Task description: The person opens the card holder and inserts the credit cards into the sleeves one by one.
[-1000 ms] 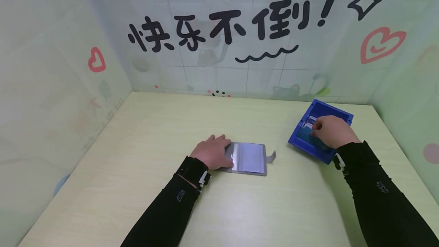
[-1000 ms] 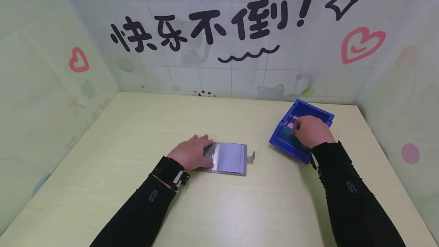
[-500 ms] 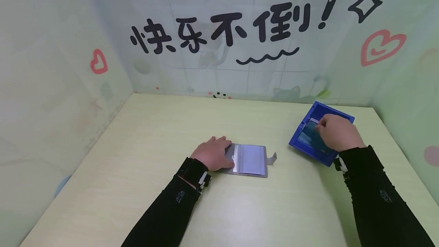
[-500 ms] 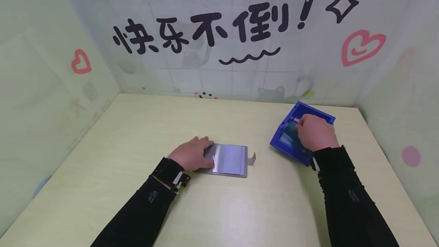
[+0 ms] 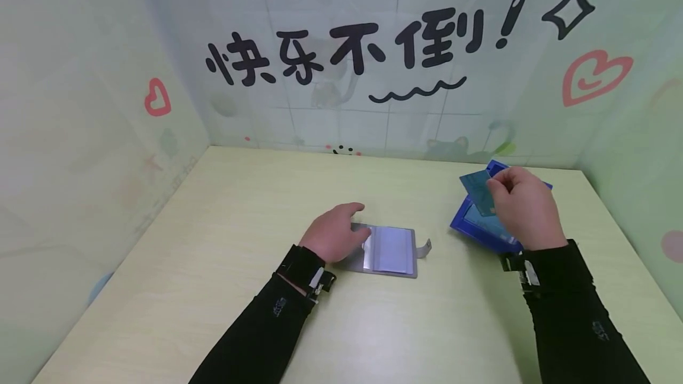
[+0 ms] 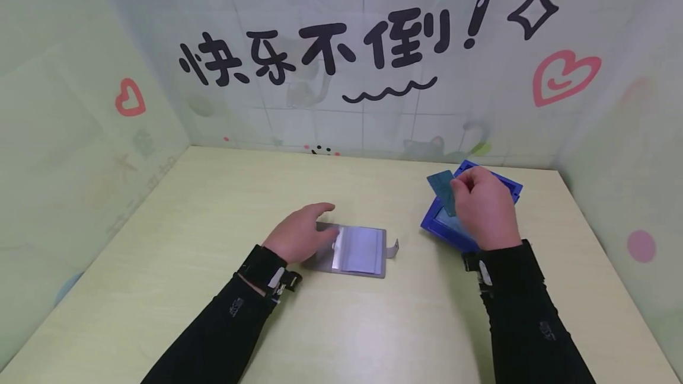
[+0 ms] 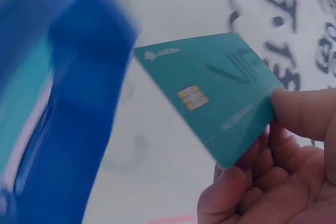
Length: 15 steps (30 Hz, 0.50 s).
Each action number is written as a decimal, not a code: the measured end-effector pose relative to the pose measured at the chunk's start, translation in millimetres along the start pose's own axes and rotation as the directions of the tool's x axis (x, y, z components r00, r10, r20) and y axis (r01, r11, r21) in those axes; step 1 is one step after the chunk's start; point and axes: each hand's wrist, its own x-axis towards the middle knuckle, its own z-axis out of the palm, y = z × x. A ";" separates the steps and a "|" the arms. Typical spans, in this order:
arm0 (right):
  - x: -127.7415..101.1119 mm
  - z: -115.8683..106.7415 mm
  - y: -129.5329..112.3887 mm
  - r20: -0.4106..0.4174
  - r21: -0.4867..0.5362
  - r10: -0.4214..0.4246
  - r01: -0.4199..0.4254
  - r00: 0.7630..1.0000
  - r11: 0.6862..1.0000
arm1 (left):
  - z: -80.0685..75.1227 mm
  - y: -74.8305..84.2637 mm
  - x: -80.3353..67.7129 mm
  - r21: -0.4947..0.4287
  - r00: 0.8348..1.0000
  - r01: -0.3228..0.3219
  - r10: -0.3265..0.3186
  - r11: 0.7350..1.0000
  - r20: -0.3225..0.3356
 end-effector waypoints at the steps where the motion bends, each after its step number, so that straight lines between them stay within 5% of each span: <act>1: -1.2 2.9 -4.2 0.003 0.024 -0.003 0.003 1.000 1.000 | -0.7 1.1 -0.6 -0.018 1.000 0.000 0.000 1.000 -0.007; 7: -7.3 33.3 -29.3 0.010 0.214 0.006 -0.009 1.000 0.977 | -3.7 6.3 -3.7 -0.104 1.000 -0.003 0.000 0.995 -0.030; 15: -15.1 70.7 -52.6 0.112 0.449 0.015 -0.064 0.994 0.891 | -6.7 17.5 -7.1 -0.260 0.998 -0.056 0.043 0.964 -0.054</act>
